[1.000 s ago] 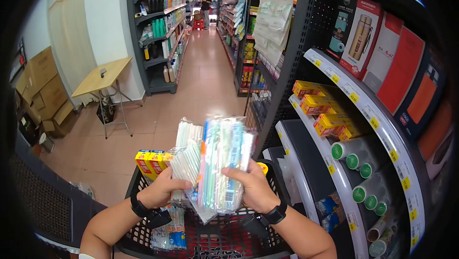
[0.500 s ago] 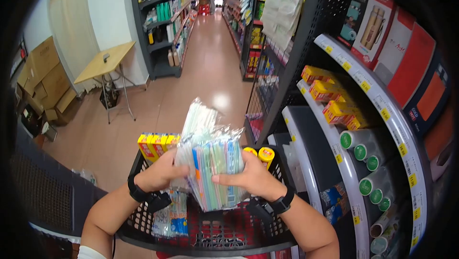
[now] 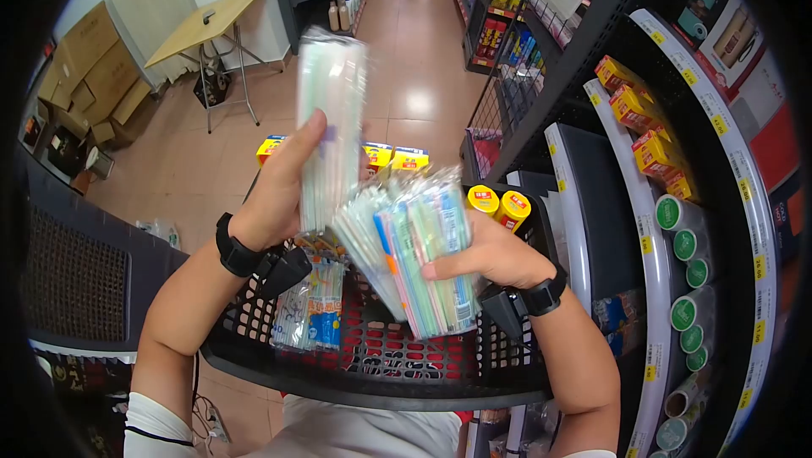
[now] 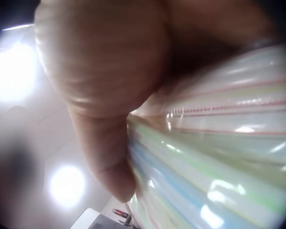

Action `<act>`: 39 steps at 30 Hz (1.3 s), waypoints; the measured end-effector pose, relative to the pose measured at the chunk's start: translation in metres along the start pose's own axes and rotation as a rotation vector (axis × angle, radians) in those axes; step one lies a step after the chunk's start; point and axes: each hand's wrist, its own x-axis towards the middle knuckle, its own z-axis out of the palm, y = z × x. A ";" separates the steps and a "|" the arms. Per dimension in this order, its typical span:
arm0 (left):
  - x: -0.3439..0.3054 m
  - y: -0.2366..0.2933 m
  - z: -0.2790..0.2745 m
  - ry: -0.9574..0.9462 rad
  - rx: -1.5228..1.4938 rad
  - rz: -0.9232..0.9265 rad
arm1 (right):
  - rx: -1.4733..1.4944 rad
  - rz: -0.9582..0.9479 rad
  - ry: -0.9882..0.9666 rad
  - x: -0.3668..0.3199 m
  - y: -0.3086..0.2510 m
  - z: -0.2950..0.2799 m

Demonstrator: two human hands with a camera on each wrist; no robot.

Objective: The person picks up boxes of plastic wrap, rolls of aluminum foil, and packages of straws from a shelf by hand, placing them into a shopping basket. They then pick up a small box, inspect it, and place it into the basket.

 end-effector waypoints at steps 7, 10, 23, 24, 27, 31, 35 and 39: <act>-0.002 0.004 0.014 0.223 0.005 0.228 | 0.085 0.465 -0.061 0.026 0.079 0.030; -0.003 0.000 0.011 0.169 -0.002 0.214 | 0.304 0.495 -0.006 0.029 0.112 0.042; -0.001 -0.008 0.016 0.210 0.030 0.254 | -0.102 0.452 0.014 0.035 0.155 0.032; -0.001 -0.009 0.015 0.208 0.030 0.252 | -0.099 0.452 0.016 0.034 0.151 0.032; 0.002 -0.011 0.012 0.161 0.055 0.235 | -0.235 0.647 -0.023 0.031 0.137 0.029; 0.000 -0.014 0.013 0.132 0.104 0.193 | -1.070 0.323 0.096 0.017 0.071 0.040; -0.007 -0.008 0.016 0.027 0.251 0.017 | -0.377 0.060 0.321 0.014 0.032 0.029; -0.007 -0.012 0.023 -0.060 0.255 -0.021 | 0.117 -0.261 0.490 0.008 0.012 0.022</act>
